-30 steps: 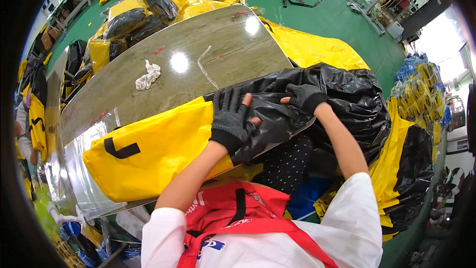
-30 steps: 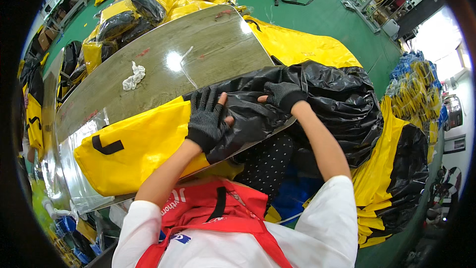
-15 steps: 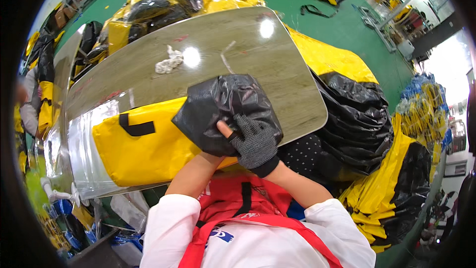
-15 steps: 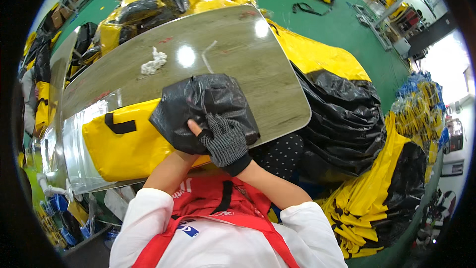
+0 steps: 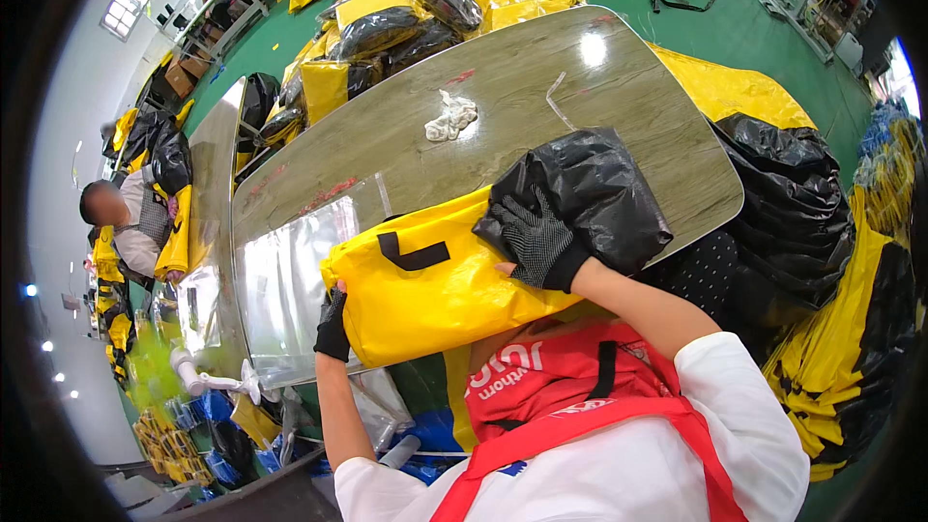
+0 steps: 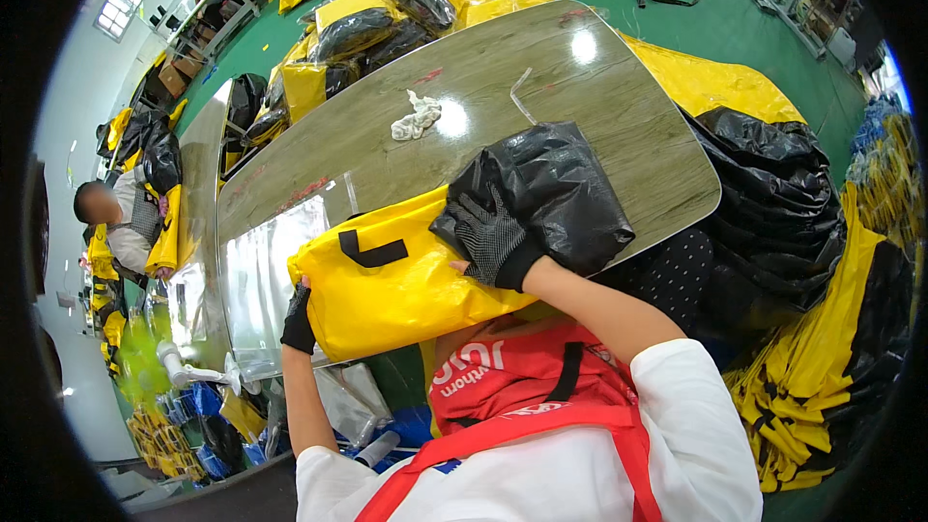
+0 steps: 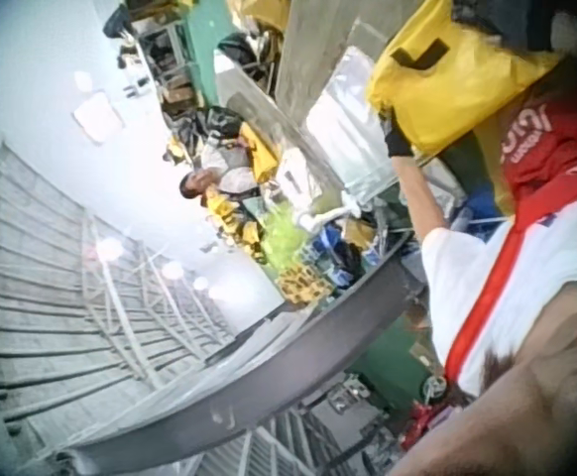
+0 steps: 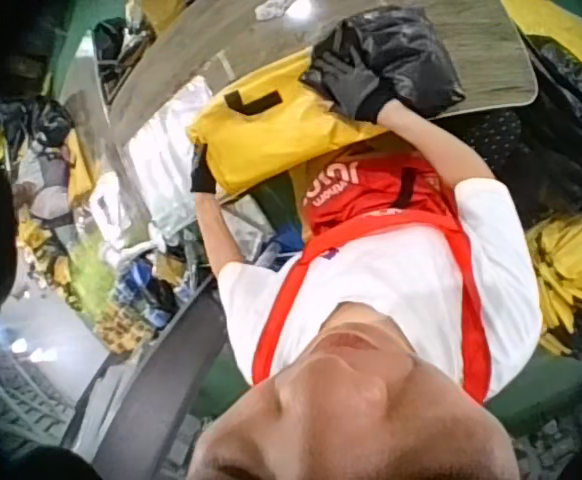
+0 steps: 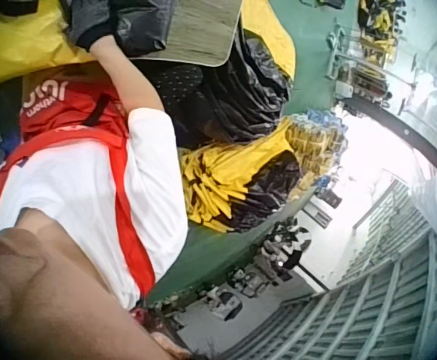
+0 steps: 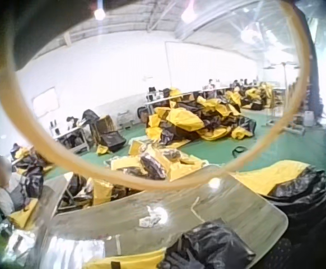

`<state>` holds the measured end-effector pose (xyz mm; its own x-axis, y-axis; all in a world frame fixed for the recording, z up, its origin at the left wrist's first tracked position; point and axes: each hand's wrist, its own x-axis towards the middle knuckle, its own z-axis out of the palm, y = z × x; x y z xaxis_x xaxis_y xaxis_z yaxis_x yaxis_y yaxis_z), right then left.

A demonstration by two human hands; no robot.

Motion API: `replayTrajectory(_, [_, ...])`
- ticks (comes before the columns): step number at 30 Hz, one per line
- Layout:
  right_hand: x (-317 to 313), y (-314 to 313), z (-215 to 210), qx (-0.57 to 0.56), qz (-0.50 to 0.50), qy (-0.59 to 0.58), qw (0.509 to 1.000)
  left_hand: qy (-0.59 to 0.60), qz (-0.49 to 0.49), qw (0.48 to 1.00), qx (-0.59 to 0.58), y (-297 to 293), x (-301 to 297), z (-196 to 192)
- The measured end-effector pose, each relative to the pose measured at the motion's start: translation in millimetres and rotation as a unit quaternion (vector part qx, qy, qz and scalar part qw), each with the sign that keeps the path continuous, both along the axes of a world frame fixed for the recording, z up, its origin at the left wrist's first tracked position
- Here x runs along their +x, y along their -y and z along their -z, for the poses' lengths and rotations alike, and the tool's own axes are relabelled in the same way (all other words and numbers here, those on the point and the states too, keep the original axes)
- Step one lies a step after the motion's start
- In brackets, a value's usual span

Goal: The person folds yellow and black bags and places them into clear plastic bags on a table. The person repeats this process multiple times, handling each bag individually.

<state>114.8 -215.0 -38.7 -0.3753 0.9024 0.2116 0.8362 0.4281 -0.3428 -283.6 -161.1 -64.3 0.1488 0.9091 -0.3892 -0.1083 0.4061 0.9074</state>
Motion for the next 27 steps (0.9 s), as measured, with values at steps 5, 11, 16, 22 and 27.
replayTrajectory(5, [-43,7,17,-0.054,0.137,0.048,0.988,0.127,0.046,0.982,-0.134,21,7,-43])
replayTrajectory(11, [-45,21,77,0.039,0.160,0.008,0.986,0.180,0.033,0.980,0.084,45,200,-130])
replayTrajectory(16, [-51,42,110,0.075,0.137,-0.131,0.979,-0.056,-0.026,0.937,0.345,6,387,-10])
replayTrajectory(22, [-19,84,124,-0.020,0.145,-0.387,0.910,-0.345,0.194,0.549,0.736,-15,405,-48])
replayTrajectory(27, [9,149,59,-0.145,0.355,-0.537,0.751,-0.442,0.339,0.520,0.647,-37,418,-36])
